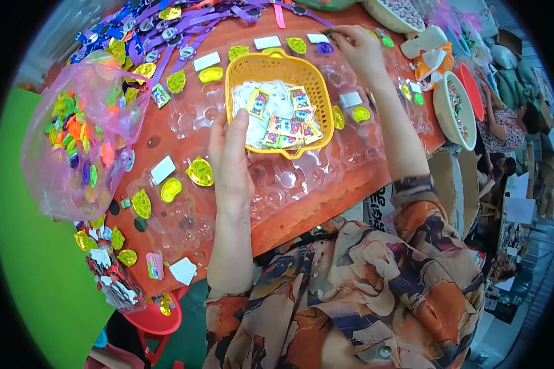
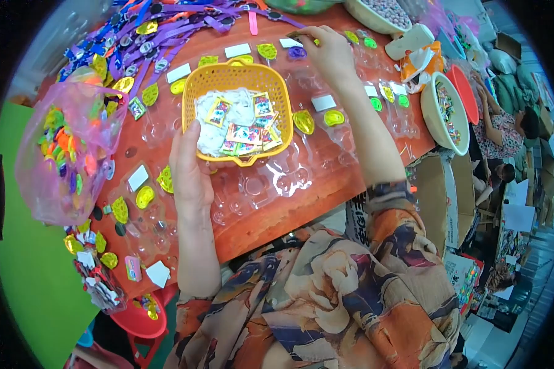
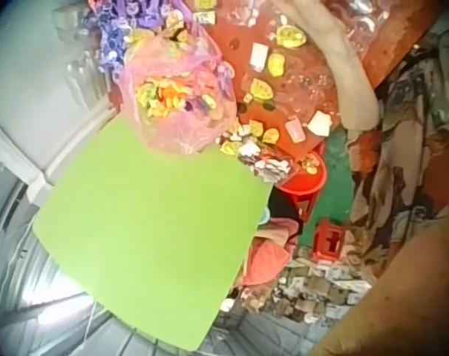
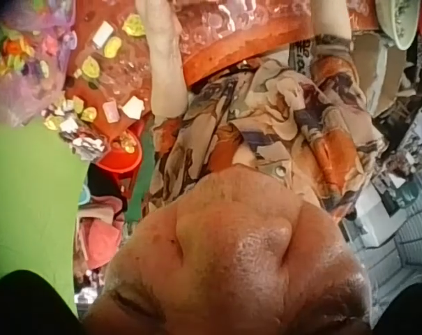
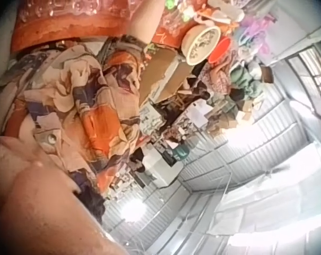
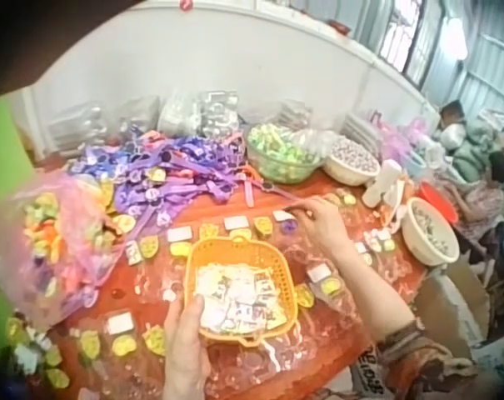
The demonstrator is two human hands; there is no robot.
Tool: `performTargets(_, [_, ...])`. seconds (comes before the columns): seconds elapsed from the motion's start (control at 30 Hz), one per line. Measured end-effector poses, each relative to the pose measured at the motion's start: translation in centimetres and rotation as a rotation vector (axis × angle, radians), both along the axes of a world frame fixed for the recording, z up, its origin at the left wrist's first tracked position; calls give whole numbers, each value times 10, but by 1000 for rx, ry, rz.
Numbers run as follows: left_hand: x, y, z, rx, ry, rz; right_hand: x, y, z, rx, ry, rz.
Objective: Sorting and placing small toy components and labels into plastic display molds.
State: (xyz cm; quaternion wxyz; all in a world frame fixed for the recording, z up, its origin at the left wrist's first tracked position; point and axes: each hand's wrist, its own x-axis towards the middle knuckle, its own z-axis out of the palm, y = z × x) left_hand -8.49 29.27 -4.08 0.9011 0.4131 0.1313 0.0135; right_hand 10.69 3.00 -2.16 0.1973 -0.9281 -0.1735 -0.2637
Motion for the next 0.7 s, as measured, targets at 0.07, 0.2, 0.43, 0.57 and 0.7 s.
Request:
performTargets(0.07, [-1, -2, 1, -5, 22, 2, 26, -5, -17, -157, 54, -72])
performTargets(0.2, [-3, 0, 3, 13, 12, 14, 40, 2, -37, -420, 90, -150])
performTargets(0.43, [0, -5, -4, 0, 7, 20, 7, 9, -26, -248, 13, 23])
performTargets(0.57, [0, 1, -4, -74, 15, 34, -72, 64, 31, 279, 433, 286])
performTargets(0.7, [2, -2, -2, -57, -18, 47, -96, 98, 29, -212, 202, 252])
